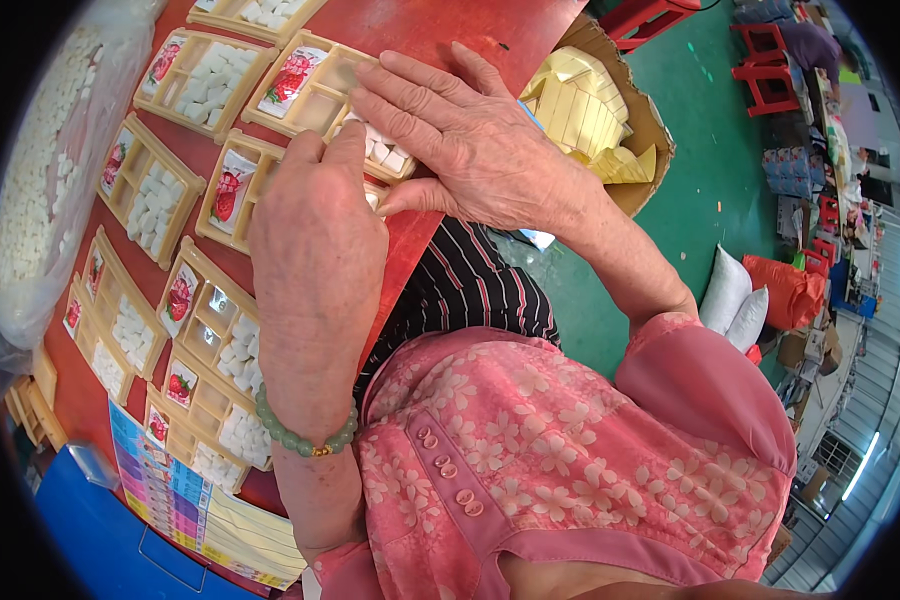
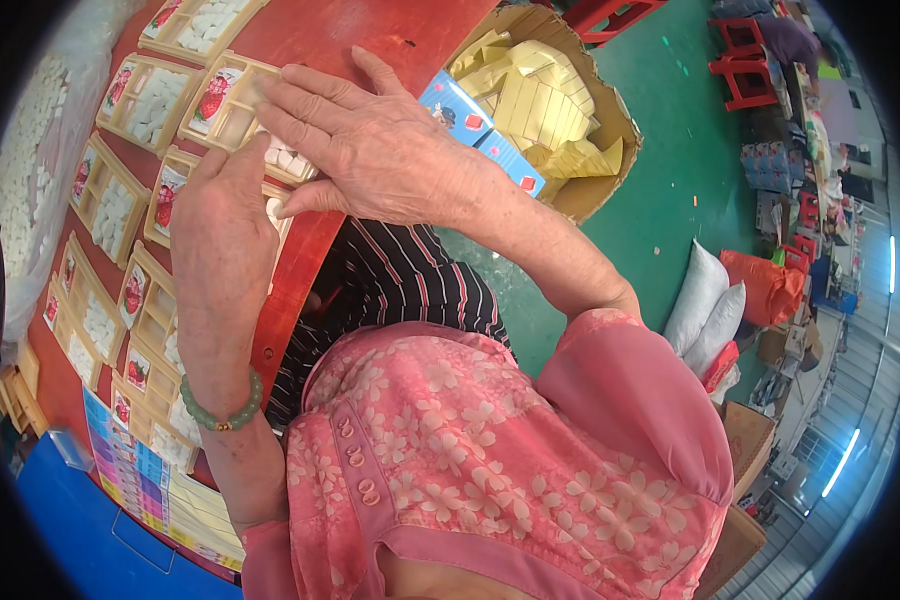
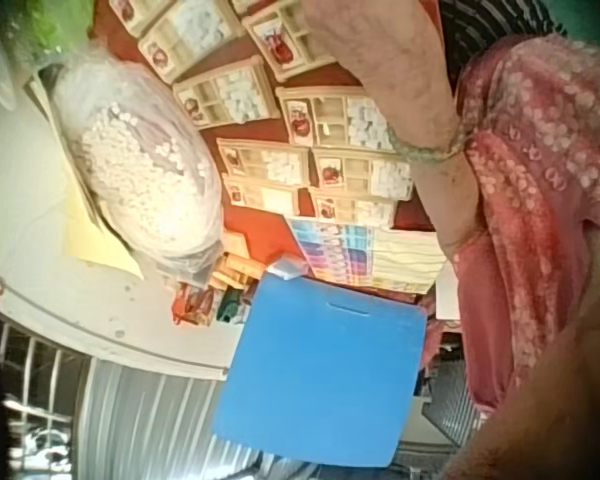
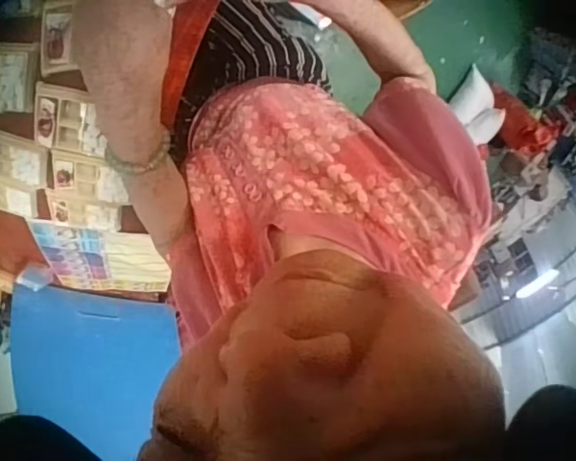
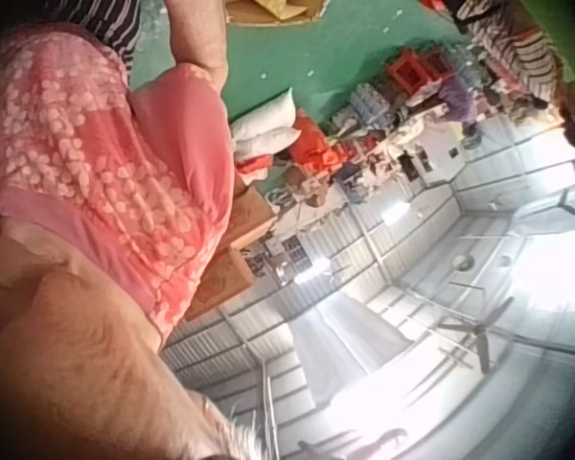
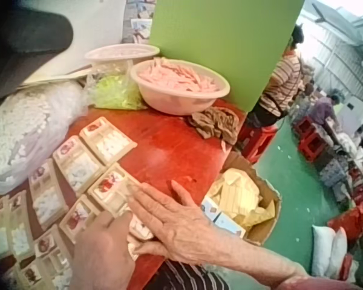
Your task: Packaging small white square objects into wooden compartment boxes.
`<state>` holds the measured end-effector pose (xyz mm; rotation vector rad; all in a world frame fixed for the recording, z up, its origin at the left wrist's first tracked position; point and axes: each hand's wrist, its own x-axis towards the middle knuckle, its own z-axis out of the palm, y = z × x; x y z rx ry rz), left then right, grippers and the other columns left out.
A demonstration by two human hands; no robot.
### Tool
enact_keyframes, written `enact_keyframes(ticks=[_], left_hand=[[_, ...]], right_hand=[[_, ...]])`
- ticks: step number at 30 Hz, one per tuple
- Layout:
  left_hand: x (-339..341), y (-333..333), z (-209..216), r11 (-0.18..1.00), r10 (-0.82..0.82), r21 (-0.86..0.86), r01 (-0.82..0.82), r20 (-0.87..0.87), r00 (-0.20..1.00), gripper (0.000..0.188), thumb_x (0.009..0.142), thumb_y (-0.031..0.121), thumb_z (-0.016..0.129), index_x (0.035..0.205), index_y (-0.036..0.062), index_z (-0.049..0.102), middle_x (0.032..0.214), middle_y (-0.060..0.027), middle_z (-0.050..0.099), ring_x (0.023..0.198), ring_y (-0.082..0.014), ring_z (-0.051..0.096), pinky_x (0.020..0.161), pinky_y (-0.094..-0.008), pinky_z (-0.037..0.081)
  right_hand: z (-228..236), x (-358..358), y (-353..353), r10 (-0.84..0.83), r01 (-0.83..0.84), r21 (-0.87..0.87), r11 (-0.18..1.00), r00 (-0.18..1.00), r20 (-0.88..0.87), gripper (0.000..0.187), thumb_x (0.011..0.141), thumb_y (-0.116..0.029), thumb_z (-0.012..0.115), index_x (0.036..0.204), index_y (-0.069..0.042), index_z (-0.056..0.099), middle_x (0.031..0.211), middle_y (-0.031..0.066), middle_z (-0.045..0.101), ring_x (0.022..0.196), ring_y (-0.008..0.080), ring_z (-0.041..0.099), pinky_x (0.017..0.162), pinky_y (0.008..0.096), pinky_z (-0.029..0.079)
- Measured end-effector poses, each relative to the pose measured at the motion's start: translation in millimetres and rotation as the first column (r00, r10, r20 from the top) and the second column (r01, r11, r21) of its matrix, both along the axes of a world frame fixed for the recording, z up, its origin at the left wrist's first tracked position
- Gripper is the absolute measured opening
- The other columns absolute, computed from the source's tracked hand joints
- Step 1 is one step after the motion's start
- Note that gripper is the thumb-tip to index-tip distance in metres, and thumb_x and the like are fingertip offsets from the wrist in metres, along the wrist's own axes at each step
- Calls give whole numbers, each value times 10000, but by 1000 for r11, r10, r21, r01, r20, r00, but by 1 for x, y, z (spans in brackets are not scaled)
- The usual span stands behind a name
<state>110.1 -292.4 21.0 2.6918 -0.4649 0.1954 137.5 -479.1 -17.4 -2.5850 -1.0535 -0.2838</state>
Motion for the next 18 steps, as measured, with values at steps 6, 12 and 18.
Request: enact_keyframes(ticks=[6,12,18], left_hand=[[2,5,3,991,-21,-135,13,-59,998,291,945,45,562,1206,-36,660,981,-216,686,885,-392,668,769,-442,532],[0,10,-1,950,-12,-312,10,-4,1000,305,888,11,626,1187,-43,652,972,-230,683,893,-396,669,760,-466,528],[-4,23,-8,828,94,-540,-151,-132,987,255,984,86,596,1194,-41,663,908,-160,697,729,-262,666,648,-378,517]], right_hand=[[1,0,2,11,-11,-5,1000,1000,-11,975,820,-678,598,1535,-58,363,1587,148,387,1474,312,365,1158,601,293],[5,-3,0,37,-31,86,996,996,-77,1048,803,-693,618,1571,-60,291,1613,164,332,1490,335,329,1170,613,254],[7,-3,-5,2,3,95,996,999,-54,1055,801,-715,604,1577,-72,291,1625,157,316,1503,335,304,1178,620,222]])
